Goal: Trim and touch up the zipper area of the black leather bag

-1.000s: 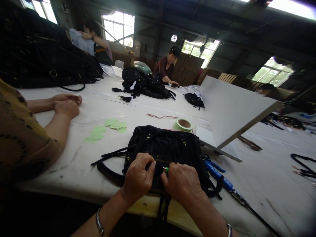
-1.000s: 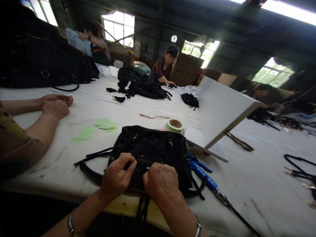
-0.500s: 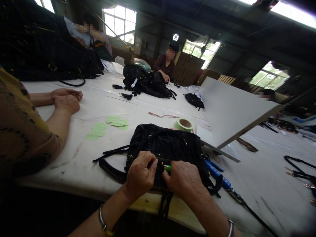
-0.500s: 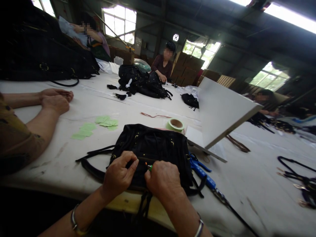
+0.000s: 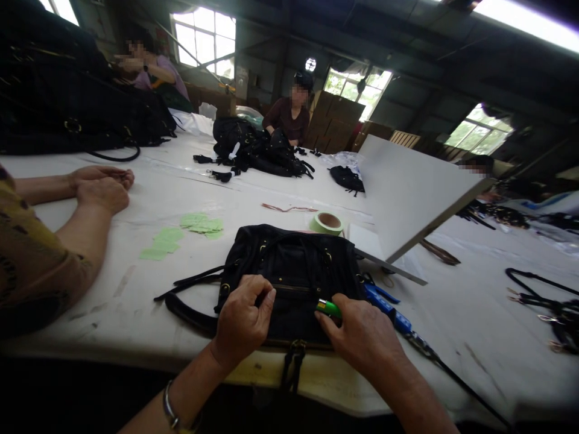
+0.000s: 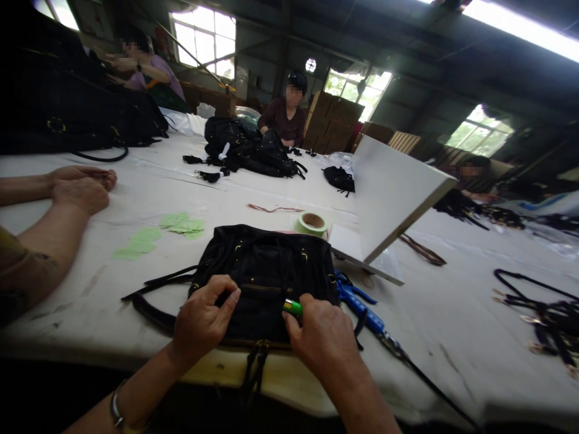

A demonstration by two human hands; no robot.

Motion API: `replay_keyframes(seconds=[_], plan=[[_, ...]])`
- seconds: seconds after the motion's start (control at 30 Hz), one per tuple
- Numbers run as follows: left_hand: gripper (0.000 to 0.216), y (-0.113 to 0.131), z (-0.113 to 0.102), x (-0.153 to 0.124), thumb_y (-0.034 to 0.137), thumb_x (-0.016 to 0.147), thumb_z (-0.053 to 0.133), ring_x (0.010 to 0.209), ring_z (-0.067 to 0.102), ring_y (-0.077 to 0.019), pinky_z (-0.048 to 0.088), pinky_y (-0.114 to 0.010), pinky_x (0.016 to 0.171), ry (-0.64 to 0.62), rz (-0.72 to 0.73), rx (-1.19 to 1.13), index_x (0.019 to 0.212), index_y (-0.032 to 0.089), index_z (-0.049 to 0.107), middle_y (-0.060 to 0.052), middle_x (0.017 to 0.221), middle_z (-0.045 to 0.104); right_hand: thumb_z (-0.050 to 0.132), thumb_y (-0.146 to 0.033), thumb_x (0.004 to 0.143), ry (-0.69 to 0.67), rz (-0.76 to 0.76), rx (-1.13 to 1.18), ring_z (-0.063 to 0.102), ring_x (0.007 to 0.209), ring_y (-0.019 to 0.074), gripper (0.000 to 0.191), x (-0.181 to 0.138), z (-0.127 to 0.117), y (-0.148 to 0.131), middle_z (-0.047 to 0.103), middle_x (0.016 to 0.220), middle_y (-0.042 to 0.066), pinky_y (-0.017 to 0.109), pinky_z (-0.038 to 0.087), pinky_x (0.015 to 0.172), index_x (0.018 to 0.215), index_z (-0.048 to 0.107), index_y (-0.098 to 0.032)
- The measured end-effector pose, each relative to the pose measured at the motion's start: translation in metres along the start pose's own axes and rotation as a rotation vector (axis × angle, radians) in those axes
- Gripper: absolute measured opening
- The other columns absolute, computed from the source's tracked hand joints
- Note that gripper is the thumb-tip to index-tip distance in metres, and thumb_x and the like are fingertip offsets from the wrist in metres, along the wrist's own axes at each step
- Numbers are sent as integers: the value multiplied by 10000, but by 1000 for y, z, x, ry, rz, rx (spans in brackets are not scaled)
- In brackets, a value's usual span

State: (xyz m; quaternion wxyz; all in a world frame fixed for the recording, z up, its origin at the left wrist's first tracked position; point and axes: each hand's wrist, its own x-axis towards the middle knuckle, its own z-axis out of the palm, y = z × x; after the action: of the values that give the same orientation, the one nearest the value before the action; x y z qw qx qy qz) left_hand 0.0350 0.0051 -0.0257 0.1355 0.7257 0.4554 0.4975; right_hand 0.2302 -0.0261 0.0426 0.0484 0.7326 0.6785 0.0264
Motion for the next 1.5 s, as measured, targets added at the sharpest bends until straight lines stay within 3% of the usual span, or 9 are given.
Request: replay_keyframes(seconds=[0.23,0.47,1.5], plan=[[117,1,0,-1,232,922,467,728,572,-145,427,-253,691,-15,6,48,821,207,520,11,752,576,571,-501,876,66,-7,7,670,686,268,320,-4,8,-3,678,694,61,297,318,542,760,613,-205],[108,1,1,-1,231,920,474,770,578,-151,426,-253,706,-16,25,49,828,202,524,-2,797,593,546,-441,893,97,-6,-42,673,661,286,298,-1,13,-11,682,682,87,309,398,553,743,616,-193],[126,-2,0,-1,176,919,444,741,514,-148,413,-277,710,-24,40,-61,803,186,491,-10,751,527,500,-352,853,-168,1,-152,684,794,302,325,22,3,-44,690,804,186,366,499,709,797,716,-115]])
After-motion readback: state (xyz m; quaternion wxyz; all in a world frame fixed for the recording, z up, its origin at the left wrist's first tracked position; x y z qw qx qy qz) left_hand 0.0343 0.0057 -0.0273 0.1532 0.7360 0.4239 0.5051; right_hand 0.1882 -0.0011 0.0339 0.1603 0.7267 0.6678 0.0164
